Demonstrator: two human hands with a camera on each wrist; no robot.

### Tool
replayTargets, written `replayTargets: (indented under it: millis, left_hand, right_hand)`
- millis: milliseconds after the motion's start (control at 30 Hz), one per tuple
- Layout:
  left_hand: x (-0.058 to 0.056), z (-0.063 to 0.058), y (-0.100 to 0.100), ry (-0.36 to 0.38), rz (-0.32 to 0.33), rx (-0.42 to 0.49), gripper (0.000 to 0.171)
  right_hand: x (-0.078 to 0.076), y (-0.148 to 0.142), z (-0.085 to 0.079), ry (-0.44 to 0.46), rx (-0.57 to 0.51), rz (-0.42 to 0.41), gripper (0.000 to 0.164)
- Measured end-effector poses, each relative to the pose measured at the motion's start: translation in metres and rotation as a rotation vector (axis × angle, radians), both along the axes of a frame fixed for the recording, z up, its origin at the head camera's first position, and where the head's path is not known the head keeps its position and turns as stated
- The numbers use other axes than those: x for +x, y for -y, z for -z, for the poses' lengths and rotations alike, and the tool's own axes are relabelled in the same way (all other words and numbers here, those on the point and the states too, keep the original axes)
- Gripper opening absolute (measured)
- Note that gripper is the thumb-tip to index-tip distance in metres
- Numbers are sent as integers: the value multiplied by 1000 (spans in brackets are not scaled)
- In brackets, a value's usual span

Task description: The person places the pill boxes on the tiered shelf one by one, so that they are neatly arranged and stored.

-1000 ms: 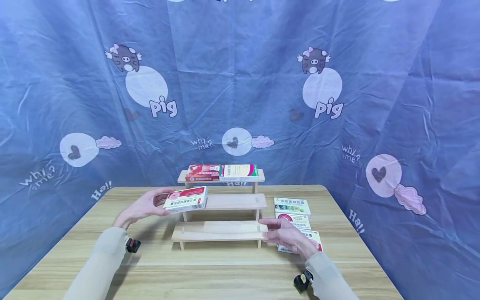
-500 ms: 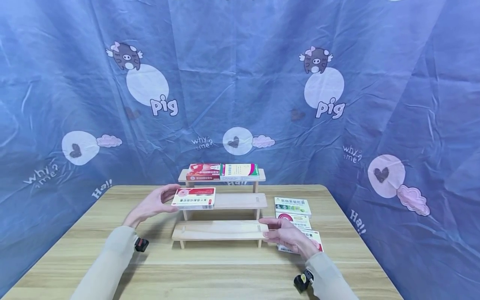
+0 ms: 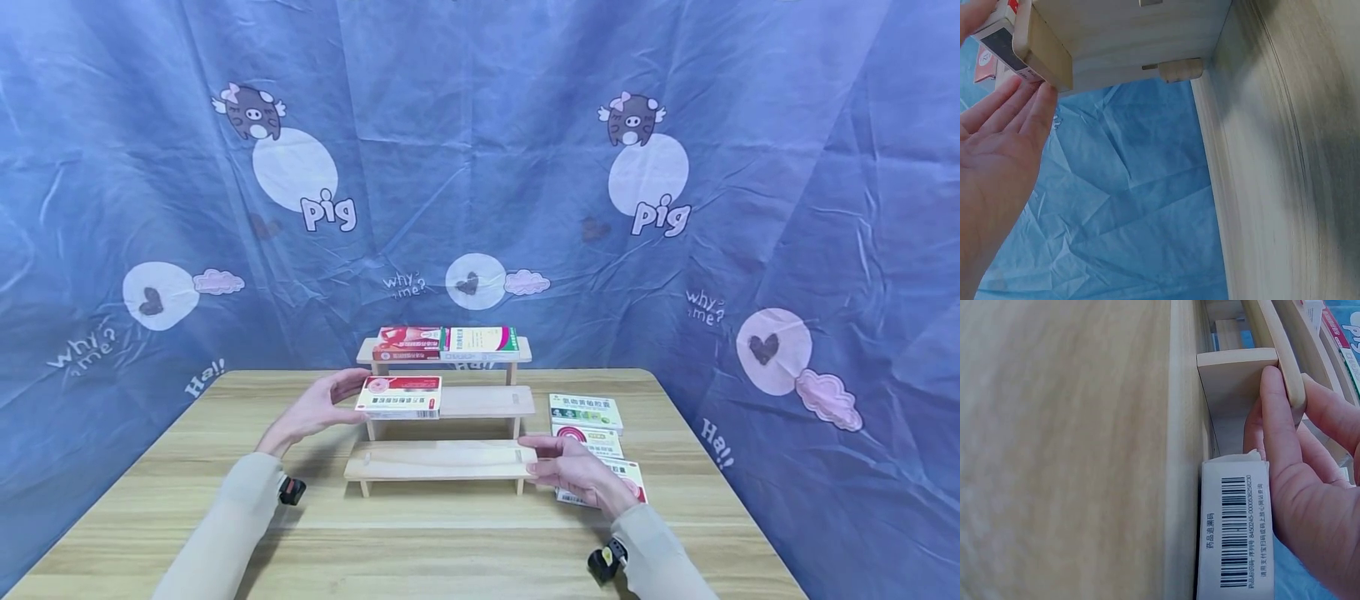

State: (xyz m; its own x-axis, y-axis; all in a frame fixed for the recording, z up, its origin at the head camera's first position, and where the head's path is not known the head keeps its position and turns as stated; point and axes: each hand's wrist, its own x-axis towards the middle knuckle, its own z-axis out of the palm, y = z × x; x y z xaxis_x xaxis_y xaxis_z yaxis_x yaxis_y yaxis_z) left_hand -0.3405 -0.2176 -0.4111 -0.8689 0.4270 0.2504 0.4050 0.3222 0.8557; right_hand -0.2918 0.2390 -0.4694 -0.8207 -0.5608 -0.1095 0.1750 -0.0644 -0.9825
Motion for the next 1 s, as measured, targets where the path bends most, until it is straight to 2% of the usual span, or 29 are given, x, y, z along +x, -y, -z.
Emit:
replayTargets:
  millis: [133, 433, 700, 1000]
  left_hand:
    - [0, 0, -2, 14, -11, 2, 85]
    - [-2, 3, -1, -13, -30, -48, 87]
    - [-2, 4, 0, -15, -50, -53, 86]
    - [0, 3, -2, -15, -45, -47, 86]
  right_hand:
    - [-1, 0, 1, -1, 12, -1, 61]
    - [0, 0, 1, 14, 24, 26, 61]
    - [-3, 1, 3, -2, 57, 37, 59]
    - [-2, 1, 3, 5, 30, 34, 59]
